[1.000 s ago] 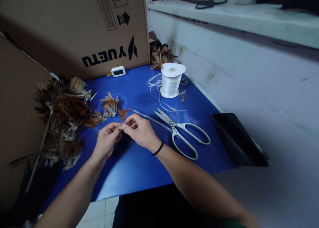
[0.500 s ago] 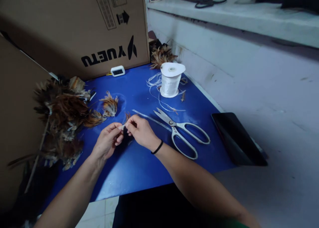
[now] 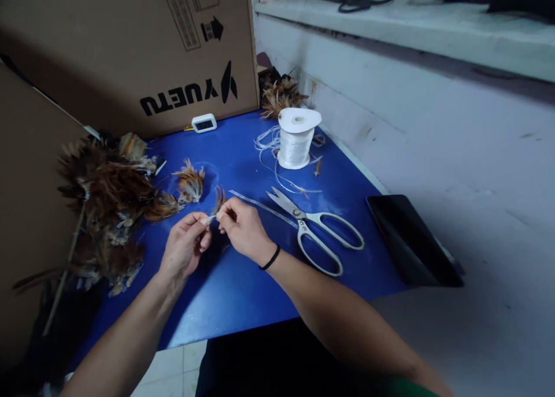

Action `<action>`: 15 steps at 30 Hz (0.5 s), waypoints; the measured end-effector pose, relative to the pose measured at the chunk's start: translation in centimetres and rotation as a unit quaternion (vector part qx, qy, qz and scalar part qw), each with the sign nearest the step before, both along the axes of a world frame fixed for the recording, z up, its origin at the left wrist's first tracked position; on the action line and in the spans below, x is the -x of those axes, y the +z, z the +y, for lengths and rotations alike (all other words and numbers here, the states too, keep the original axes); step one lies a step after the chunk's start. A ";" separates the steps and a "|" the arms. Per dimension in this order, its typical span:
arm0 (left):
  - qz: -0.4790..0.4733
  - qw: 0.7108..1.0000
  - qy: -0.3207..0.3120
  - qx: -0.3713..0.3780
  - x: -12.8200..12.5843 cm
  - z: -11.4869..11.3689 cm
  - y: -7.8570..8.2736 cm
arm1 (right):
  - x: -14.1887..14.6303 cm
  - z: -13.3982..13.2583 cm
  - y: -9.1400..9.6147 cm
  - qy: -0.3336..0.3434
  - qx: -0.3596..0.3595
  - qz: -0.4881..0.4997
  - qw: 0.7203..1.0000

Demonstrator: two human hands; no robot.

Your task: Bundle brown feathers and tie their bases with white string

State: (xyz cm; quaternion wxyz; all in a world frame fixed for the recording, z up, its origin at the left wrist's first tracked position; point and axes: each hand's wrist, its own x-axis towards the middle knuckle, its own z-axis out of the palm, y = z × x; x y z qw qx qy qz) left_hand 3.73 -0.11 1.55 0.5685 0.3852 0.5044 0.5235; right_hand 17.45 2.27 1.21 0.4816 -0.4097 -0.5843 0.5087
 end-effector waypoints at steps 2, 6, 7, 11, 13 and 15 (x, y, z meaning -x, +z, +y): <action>0.013 1.000 0.013 -0.025 -0.1 0.0 -0.2 | 0.0 0.1 -0.1 0.008 0.010 0.027 1.000; 0.072 0.994 0.003 -0.077 -0.2 -0.1 -0.7 | 0.0 0.3 -0.1 0.044 0.106 0.096 0.989; 0.088 0.992 -0.005 -0.084 -0.1 -0.1 -0.8 | 0.0 0.3 -0.1 0.060 0.136 0.102 0.984; 0.131 0.987 -0.013 -0.091 0.1 0.0 -1.0 | 0.1 0.2 -0.1 0.096 0.181 0.096 0.974; 0.140 0.986 -0.012 -0.085 0.2 0.0 -1.0 | 0.1 0.2 -0.2 0.070 0.172 0.089 0.979; 0.145 0.986 -0.014 -0.081 0.2 0.0 -1.1 | 0.0 0.4 -0.3 0.049 0.169 0.092 0.980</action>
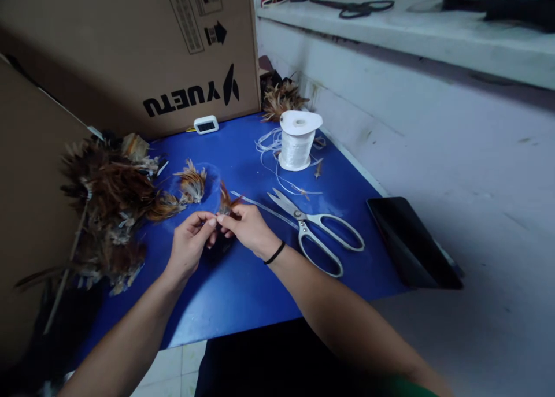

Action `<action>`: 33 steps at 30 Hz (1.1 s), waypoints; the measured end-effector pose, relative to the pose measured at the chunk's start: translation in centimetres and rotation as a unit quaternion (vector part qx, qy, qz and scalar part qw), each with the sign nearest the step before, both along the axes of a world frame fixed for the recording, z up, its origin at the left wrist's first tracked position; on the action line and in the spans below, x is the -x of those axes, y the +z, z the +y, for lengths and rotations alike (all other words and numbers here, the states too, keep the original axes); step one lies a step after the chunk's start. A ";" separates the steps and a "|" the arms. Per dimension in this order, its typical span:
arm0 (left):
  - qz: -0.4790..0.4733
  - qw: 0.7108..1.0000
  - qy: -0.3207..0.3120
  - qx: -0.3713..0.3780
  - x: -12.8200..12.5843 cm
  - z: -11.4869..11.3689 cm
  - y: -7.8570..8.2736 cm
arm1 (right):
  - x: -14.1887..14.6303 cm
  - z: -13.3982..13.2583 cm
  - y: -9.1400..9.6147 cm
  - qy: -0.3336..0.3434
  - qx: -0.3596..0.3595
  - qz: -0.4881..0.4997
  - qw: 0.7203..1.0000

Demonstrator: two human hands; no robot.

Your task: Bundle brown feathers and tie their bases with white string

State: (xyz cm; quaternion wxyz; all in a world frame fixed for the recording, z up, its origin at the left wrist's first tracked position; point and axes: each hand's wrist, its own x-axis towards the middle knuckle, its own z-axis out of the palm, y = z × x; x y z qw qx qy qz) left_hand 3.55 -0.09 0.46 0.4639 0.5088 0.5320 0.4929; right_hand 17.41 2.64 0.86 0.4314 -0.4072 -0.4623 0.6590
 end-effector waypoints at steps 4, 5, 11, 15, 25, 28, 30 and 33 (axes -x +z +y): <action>-0.019 1.000 0.002 0.004 0.1 0.2 0.0 | -0.4 0.4 0.1 -0.021 0.004 0.017 1.000; -0.039 0.999 0.005 0.011 0.1 0.3 0.1 | -0.6 0.4 0.2 -0.027 0.006 0.020 0.999; -0.190 0.975 0.040 0.104 1.0 1.1 0.4 | -1.0 0.4 0.8 -0.004 -0.012 0.001 1.000; -0.176 0.974 -0.044 0.137 0.9 0.9 0.6 | -1.1 0.3 0.5 0.037 -0.063 -0.019 0.997; -0.200 0.960 -0.122 0.152 1.0 0.5 0.6 | -0.8 0.5 -0.5 0.053 -0.139 0.001 0.989; -0.183 0.967 -0.106 0.141 0.9 0.5 0.6 | -0.6 0.5 -0.4 0.029 -0.148 0.001 0.989; -0.176 0.972 -0.088 0.129 0.9 0.5 0.5 | -0.5 0.4 -0.2 0.027 -0.141 -0.004 0.990; -0.168 0.978 -0.057 0.107 0.8 0.5 0.3 | -0.4 0.2 0.0 0.025 -0.136 -0.007 0.990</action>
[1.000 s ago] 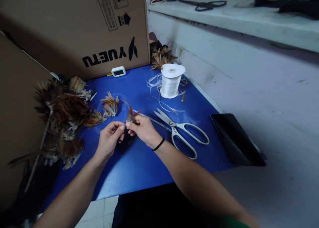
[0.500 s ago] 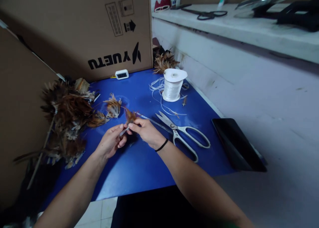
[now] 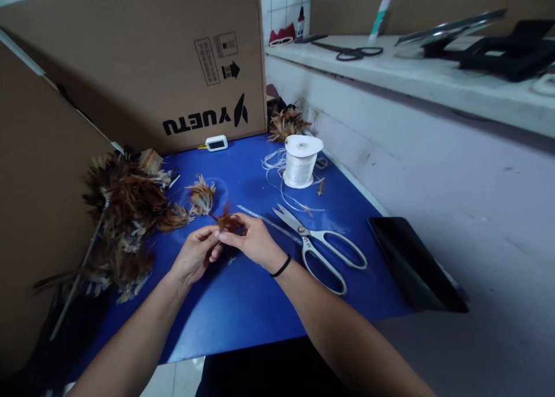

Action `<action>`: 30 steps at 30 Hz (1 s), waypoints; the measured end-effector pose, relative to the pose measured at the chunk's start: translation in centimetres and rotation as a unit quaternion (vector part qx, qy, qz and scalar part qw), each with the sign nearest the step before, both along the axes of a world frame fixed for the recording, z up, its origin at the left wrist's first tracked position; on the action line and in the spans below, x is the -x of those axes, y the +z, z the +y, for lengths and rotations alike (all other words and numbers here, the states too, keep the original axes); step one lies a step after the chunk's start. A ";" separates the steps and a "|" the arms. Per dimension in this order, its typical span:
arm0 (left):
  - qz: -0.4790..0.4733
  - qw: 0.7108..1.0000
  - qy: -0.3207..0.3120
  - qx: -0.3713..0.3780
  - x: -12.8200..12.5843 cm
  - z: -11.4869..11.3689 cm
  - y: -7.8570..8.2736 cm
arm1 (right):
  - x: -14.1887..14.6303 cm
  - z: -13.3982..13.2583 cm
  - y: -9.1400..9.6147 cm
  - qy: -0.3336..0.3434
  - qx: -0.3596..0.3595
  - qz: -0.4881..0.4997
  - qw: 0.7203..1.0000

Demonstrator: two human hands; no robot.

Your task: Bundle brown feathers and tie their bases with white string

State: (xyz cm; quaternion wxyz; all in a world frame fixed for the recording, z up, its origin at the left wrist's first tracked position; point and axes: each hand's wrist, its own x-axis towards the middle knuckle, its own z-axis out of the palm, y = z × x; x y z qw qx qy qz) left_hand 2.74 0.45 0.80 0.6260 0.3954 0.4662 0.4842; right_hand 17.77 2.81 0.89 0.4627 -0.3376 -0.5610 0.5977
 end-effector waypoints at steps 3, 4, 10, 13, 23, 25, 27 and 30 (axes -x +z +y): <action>0.023 0.999 0.026 -0.030 0.0 0.0 -0.3 | 0.2 -0.2 -0.2 -0.008 -0.018 -0.021 1.000; 0.032 0.998 0.032 -0.039 0.0 0.0 -0.4 | 0.3 -0.2 -0.3 -0.015 -0.026 -0.032 0.999; 0.079 0.989 0.064 -0.105 0.2 0.3 -1.0 | 0.5 -0.3 -0.9 -0.027 -0.070 -0.057 0.996; 0.106 0.982 0.065 -0.143 0.3 0.4 -1.3 | 0.5 -0.1 -0.9 -0.029 -0.092 -0.052 0.994; 0.137 0.966 0.088 -0.201 0.2 0.5 -1.5 | 0.6 -0.4 0.0 -0.016 -0.037 -0.070 0.997; 0.129 0.968 0.088 -0.196 0.2 0.4 -1.6 | 0.7 -0.4 0.0 -0.015 -0.010 -0.049 0.999; 0.131 0.968 0.094 -0.194 0.2 0.4 -1.6 | 0.8 -0.5 -0.1 -0.016 0.010 -0.022 1.000; 0.148 0.962 0.115 -0.199 0.2 0.5 -1.7 | 0.7 -0.5 0.1 -0.014 0.048 0.003 0.999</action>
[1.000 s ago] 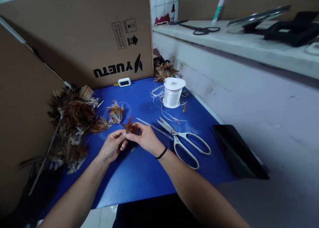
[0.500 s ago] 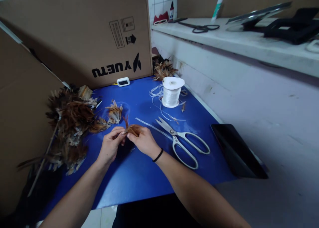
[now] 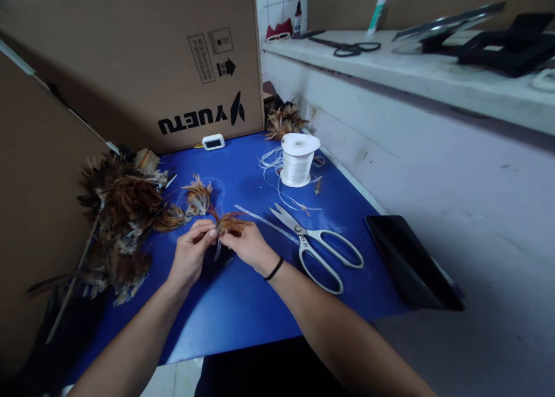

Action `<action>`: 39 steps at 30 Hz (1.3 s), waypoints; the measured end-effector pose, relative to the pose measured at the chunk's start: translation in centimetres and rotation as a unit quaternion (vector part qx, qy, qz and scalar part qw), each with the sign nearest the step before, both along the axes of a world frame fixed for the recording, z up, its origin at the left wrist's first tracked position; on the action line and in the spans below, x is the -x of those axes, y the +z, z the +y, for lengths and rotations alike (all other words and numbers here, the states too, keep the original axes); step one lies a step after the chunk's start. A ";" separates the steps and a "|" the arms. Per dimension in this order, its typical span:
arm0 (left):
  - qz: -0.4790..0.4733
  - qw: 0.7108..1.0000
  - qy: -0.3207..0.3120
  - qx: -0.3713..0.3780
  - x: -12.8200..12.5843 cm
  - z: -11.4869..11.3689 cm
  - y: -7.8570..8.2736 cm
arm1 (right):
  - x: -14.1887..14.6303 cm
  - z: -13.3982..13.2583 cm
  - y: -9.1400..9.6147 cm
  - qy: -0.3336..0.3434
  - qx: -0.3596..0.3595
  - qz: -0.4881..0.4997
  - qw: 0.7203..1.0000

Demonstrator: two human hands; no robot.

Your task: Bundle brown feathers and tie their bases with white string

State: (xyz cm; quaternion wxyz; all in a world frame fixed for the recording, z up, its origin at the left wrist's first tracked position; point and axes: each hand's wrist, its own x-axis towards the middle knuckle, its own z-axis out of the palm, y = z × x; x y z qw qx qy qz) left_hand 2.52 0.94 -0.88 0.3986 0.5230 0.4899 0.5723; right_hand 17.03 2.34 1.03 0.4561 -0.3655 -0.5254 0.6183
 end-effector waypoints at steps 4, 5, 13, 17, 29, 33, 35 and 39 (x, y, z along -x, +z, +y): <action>0.008 1.000 0.014 -0.008 0.0 0.1 0.0 | -0.1 0.0 0.6 -0.006 0.038 0.015 0.999; 0.010 1.000 0.014 -0.006 0.0 0.1 0.0 | -0.1 0.0 0.7 -0.005 0.046 0.024 0.999; 0.085 0.996 0.030 -0.010 0.0 -0.4 0.8 | -0.4 0.2 0.4 -0.038 0.008 0.022 0.999; 0.064 0.998 0.020 0.014 -0.1 -0.4 0.9 | -0.8 0.3 0.5 -0.096 -0.093 -0.040 0.990; -0.042 0.989 -0.095 0.104 -0.4 -0.5 0.7 | -1.0 0.4 0.0 -0.090 -0.108 -0.045 0.989; -0.070 0.984 -0.092 0.134 -0.6 -0.7 1.2 | -1.0 0.4 0.0 -0.105 -0.099 -0.046 0.988; -0.094 0.980 -0.099 0.144 -0.6 -0.7 1.3 | -1.0 0.5 0.1 -0.101 -0.085 -0.025 0.991; -0.146 0.963 -0.118 0.192 -0.5 -0.6 1.4 | -1.1 0.7 0.1 -0.093 -0.049 0.016 0.994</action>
